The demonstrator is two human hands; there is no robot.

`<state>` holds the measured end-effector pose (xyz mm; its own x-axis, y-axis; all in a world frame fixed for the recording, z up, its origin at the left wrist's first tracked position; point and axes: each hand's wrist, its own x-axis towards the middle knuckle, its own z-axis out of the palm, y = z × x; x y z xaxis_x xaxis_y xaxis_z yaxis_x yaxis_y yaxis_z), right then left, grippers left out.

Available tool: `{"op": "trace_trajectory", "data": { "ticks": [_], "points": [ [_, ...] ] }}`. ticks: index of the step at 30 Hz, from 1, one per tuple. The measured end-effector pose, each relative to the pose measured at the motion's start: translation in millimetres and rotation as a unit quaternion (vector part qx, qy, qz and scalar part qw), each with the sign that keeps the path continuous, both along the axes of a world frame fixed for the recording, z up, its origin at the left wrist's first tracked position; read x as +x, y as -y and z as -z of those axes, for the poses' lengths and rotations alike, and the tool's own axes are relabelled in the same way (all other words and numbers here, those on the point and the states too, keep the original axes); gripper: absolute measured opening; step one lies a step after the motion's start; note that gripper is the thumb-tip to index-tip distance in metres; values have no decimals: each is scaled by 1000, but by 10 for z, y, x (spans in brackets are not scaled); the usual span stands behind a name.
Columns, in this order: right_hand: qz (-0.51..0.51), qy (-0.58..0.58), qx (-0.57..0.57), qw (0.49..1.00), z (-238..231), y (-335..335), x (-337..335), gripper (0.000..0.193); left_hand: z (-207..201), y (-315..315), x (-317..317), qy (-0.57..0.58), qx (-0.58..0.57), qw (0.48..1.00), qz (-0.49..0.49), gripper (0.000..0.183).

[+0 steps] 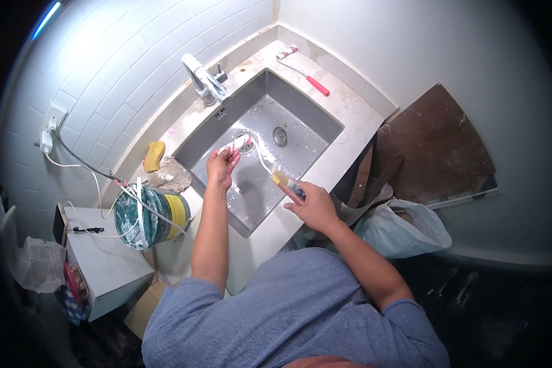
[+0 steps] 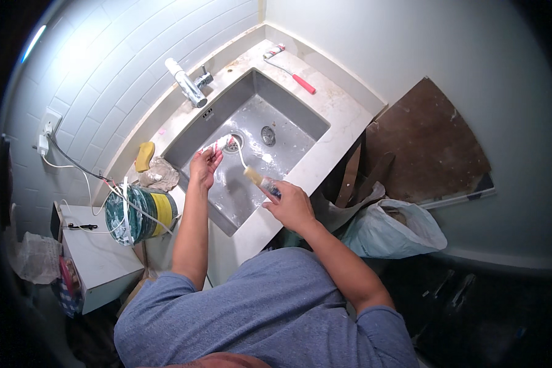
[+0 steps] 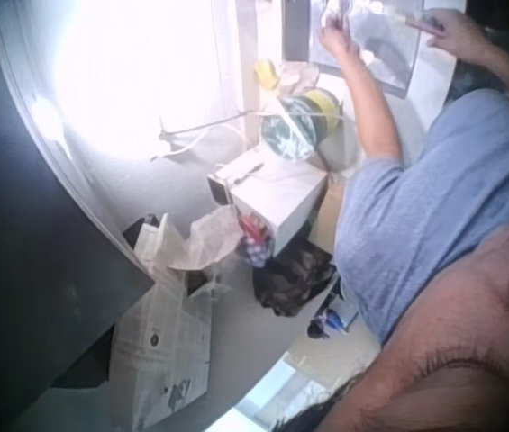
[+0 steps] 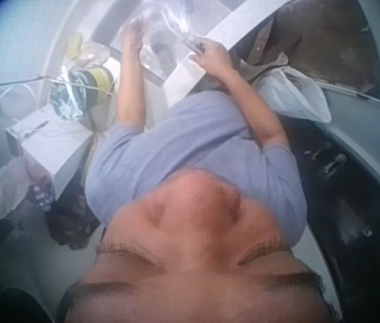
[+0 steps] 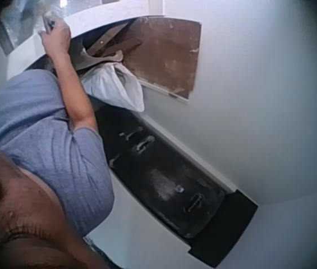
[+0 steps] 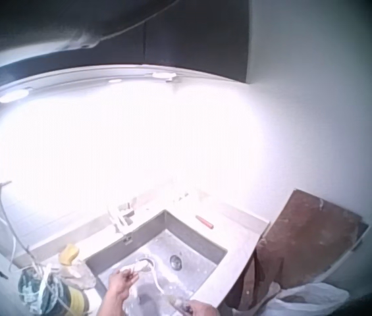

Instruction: The person picks up a paint roller and washes it under a running tap in a sink. They rinse the roller and their hands, then place the roller on a table.

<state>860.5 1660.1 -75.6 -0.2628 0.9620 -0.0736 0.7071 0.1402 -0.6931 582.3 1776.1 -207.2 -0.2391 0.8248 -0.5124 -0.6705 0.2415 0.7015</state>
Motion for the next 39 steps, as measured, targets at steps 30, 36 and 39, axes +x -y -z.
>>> {"op": "trace_trajectory", "data": {
  "ticks": [30, 36, 39],
  "points": [
    [17, -77, -134, 988, -876, 295, -209, 27, 292, -282, -61, -198, 29, 980, 20, 82],
    [155, -65, -80, 983, 231, -271, -156, 26, -355, 419, 857, -79, 43, 950, 298, 91],
    [159, -103, -64, 980, 215, -695, -130, 28, -368, 391, 689, -112, 34, 950, 289, 88]
  ]
}}
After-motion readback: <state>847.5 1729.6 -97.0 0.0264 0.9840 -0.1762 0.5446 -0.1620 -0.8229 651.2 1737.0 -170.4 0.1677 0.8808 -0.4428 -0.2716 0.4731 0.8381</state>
